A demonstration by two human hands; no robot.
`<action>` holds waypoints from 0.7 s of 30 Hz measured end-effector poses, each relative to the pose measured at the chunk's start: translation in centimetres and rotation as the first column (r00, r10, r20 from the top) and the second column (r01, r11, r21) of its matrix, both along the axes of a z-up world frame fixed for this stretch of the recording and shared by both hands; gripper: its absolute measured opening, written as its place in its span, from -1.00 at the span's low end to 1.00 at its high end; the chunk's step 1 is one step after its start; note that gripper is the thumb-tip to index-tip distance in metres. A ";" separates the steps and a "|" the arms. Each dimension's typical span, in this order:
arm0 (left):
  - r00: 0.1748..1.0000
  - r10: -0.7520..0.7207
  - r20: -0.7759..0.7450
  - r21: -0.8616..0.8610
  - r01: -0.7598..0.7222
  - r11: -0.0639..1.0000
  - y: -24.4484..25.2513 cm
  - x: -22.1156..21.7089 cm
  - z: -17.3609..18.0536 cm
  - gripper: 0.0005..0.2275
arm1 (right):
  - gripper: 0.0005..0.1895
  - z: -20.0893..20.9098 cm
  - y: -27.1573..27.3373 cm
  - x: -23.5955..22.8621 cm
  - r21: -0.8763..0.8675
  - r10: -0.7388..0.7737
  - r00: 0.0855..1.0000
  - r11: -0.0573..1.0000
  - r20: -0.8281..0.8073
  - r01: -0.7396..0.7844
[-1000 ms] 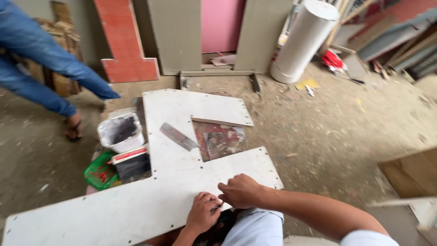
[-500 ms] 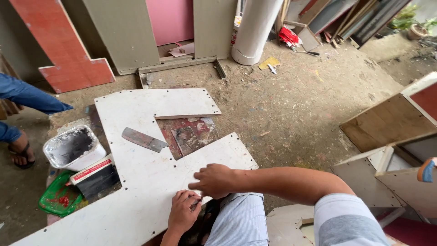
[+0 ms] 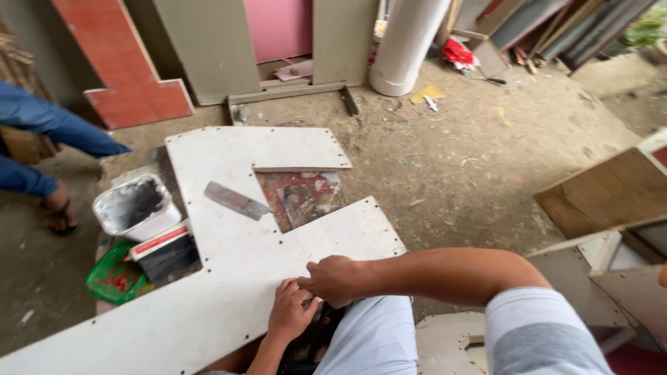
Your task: The person sands a white wooden board with a sanding block, then uses a screwdriver to scrape the surface. The person works on a single board placed on their lap.
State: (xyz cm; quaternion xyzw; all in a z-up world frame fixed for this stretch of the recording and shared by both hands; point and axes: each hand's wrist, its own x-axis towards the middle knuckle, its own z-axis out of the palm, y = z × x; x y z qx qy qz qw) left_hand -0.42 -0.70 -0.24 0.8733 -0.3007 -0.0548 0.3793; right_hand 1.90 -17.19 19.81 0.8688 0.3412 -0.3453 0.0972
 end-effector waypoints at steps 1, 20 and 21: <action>1.000 0.015 -0.003 0.003 -0.015 1.000 0.0 0.0 0.3 -0.88 | -0.43 -1.0 -0.2 0.0 0.003 0.015 1.000 1.000 -0.003 -0.015; 0.999 -0.047 0.008 -0.070 0.047 0.996 0.8 -0.4 1.3 -0.84 | -0.79 -0.3 -0.7 0.8 0.024 0.216 0.958 0.974 0.189 -0.224; 0.998 -0.061 0.005 -0.070 0.061 0.996 0.8 -0.3 1.0 -0.84 | -0.51 0.2 -0.6 0.7 -0.028 0.106 0.973 0.994 0.204 -0.103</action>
